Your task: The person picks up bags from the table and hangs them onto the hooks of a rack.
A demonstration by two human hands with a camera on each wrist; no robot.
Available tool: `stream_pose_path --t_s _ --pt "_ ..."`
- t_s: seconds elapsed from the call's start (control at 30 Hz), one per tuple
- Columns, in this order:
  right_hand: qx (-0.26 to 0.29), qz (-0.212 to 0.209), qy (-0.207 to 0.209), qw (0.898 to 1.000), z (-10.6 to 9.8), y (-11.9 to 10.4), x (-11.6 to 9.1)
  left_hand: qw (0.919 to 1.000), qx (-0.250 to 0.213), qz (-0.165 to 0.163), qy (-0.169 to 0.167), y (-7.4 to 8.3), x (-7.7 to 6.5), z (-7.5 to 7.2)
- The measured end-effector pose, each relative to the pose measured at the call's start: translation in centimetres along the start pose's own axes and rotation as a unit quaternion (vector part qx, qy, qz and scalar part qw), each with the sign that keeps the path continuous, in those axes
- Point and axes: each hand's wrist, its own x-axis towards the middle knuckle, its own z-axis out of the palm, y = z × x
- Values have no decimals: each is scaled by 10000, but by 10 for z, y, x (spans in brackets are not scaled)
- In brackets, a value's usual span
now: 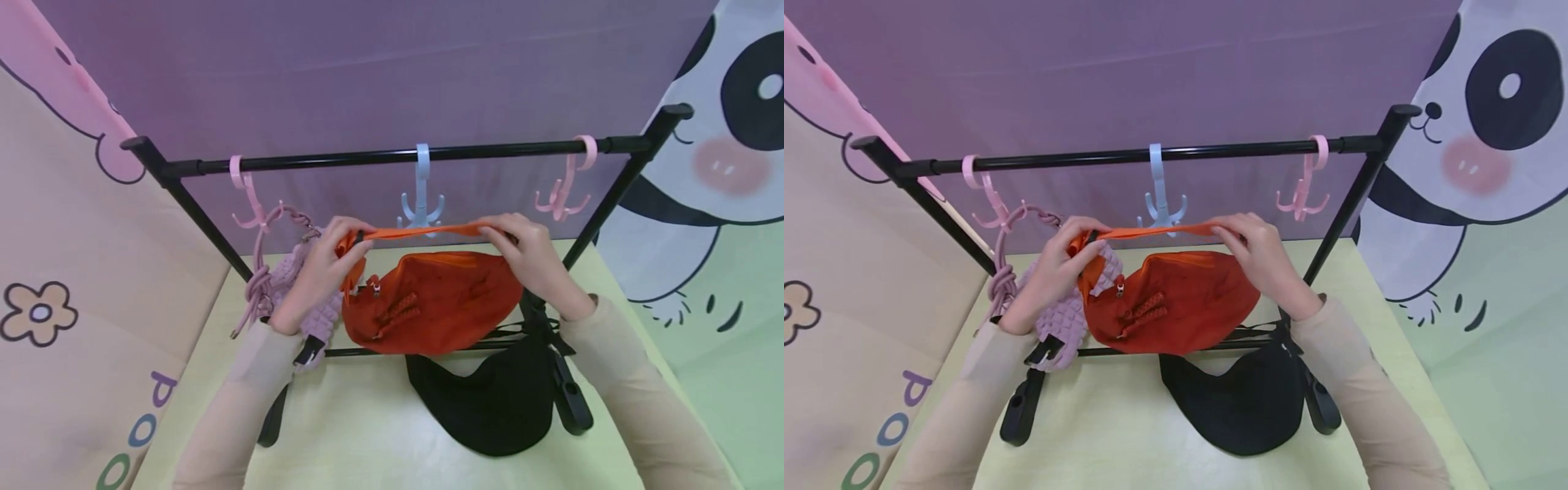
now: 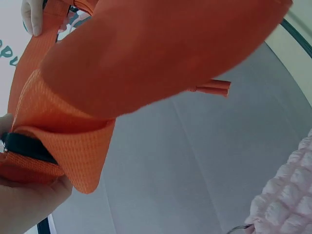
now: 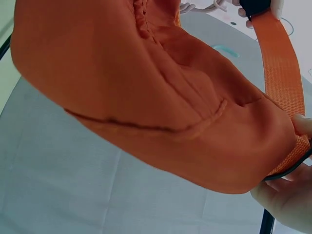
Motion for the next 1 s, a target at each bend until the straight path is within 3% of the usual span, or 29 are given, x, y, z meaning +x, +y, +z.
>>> stream_pose_path --t_s 0.33,0.6,1.0 --pt "-247 14 284 9993 3 3 14 9994 116 -190 246 3 17 2" --pt "-371 220 327 9985 8 7 20 9965 634 -370 390 -2 32 7" --pt "-334 571 187 9976 16 21 20 9924 881 -855 34 -12 43 14"
